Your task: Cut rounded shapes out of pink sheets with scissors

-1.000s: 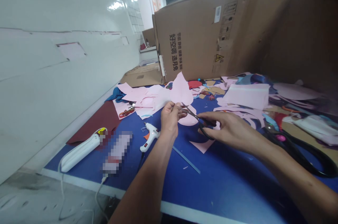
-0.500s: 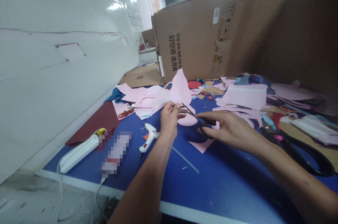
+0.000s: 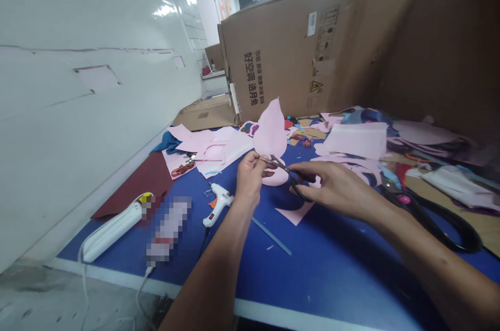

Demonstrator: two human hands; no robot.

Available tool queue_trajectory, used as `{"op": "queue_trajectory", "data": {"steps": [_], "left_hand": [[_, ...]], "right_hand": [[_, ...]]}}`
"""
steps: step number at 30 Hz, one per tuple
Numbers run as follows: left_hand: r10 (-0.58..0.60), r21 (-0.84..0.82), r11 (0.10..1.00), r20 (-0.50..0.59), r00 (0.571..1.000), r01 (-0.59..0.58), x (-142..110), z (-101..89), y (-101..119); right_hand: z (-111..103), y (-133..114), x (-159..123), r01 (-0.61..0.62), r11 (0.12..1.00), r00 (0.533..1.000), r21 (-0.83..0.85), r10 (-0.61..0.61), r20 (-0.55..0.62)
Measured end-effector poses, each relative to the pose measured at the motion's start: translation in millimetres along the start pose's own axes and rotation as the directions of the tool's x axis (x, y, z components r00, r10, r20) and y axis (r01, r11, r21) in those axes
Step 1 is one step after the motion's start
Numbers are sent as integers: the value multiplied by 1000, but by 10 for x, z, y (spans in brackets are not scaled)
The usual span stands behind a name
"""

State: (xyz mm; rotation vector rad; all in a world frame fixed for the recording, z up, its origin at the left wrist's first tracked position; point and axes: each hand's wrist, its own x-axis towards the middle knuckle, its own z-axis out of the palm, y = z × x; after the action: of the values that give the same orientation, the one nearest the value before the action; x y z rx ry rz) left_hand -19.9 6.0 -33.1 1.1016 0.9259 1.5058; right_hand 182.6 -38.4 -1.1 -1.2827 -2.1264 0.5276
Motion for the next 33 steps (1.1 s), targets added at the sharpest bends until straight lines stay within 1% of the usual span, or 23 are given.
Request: {"op": "queue_trajectory", "data": {"steps": [11,20,33], "left_hand": [[-40,9,999,67,997,39,-43,38,-9],[-55,14,998,86,995,54,-65,55,-1],[-64,27,998,102,993,61,-73,71,-12]], "right_hand": [[15,-10,2,-10,1000,999,-25,9,-31],[32,-33,4,-49,999,998,-19,48,-38],[40,-27,13,-47,999,997,-21,46,-63]]}}
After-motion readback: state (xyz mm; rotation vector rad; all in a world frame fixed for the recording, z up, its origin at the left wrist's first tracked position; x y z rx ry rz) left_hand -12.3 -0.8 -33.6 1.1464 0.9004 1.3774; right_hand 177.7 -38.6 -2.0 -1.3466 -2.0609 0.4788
